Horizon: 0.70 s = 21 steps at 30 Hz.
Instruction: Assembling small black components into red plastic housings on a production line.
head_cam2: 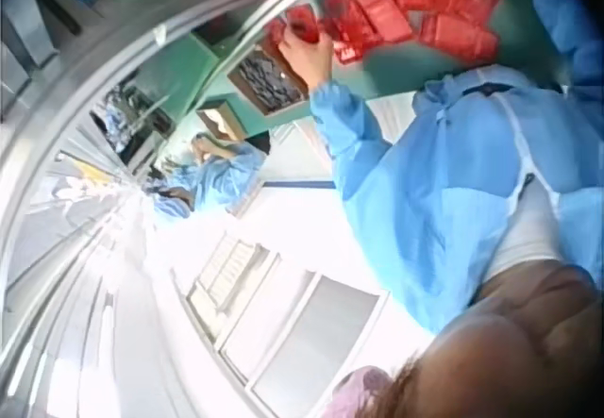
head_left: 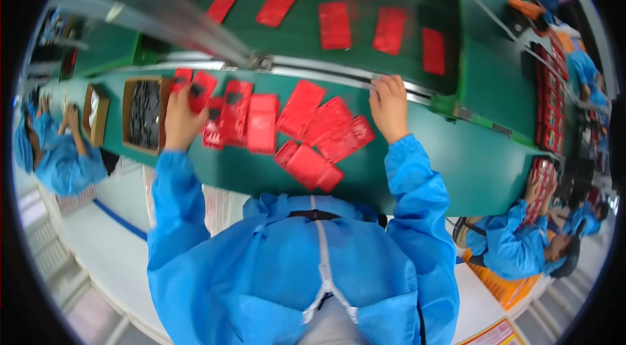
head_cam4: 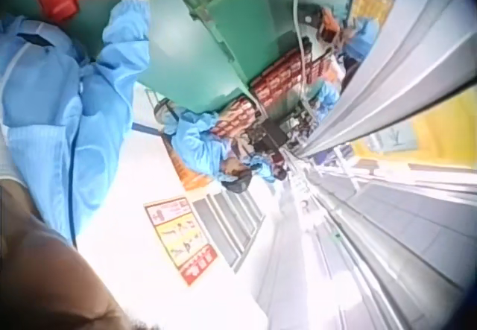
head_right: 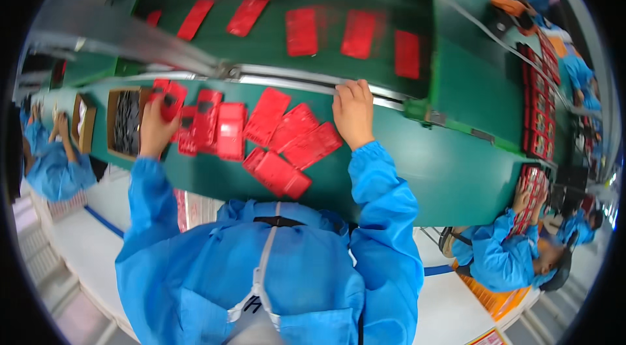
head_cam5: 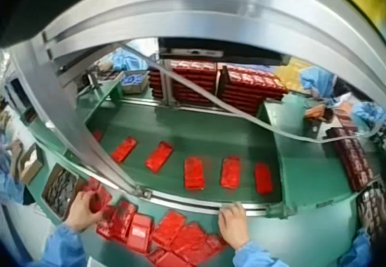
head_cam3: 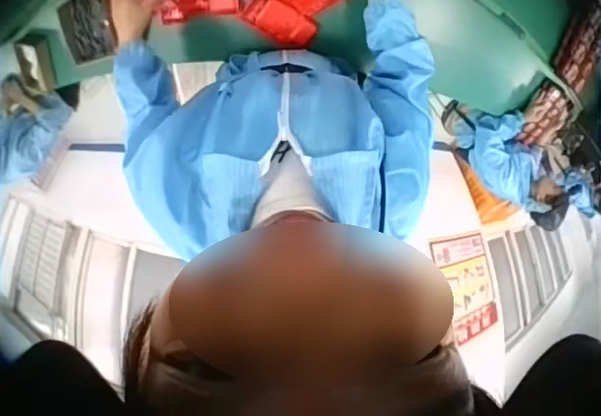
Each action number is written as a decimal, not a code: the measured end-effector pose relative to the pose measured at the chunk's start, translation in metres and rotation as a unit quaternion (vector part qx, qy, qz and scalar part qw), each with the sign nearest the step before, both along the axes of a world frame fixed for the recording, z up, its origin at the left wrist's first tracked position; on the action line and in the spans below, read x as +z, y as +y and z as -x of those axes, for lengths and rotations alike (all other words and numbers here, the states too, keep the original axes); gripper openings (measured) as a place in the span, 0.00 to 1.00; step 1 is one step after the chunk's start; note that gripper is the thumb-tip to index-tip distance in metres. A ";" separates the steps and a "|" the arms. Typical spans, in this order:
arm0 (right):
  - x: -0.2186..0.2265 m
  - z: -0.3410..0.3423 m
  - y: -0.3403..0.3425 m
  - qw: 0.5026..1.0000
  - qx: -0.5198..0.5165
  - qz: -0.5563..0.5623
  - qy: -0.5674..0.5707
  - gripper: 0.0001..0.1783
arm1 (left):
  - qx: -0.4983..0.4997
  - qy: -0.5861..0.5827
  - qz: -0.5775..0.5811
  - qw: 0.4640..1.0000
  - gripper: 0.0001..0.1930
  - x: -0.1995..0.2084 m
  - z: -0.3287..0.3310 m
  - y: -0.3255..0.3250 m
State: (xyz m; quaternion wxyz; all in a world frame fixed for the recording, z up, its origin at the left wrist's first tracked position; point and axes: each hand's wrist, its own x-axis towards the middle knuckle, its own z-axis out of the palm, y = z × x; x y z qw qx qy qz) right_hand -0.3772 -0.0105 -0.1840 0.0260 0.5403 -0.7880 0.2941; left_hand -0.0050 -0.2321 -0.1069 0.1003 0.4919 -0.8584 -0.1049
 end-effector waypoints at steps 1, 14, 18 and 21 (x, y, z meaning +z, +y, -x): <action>0.004 0.014 -0.001 0.999 -0.040 -0.014 0.032 0.15 | 0.029 0.059 -0.089 0.994 0.30 0.021 0.013 0.021; -0.013 0.122 -0.050 0.983 -0.054 -0.166 0.061 0.26 | -0.148 0.232 -0.146 0.950 0.32 -0.050 0.339 0.067; -0.007 0.127 -0.052 0.991 -0.065 -0.099 0.062 0.29 | -0.055 0.133 -0.030 0.989 0.33 -0.078 0.377 0.030; 0.013 0.141 -0.041 0.980 -0.177 -0.039 0.083 0.24 | -0.106 0.109 0.095 0.984 0.33 -0.074 0.400 0.024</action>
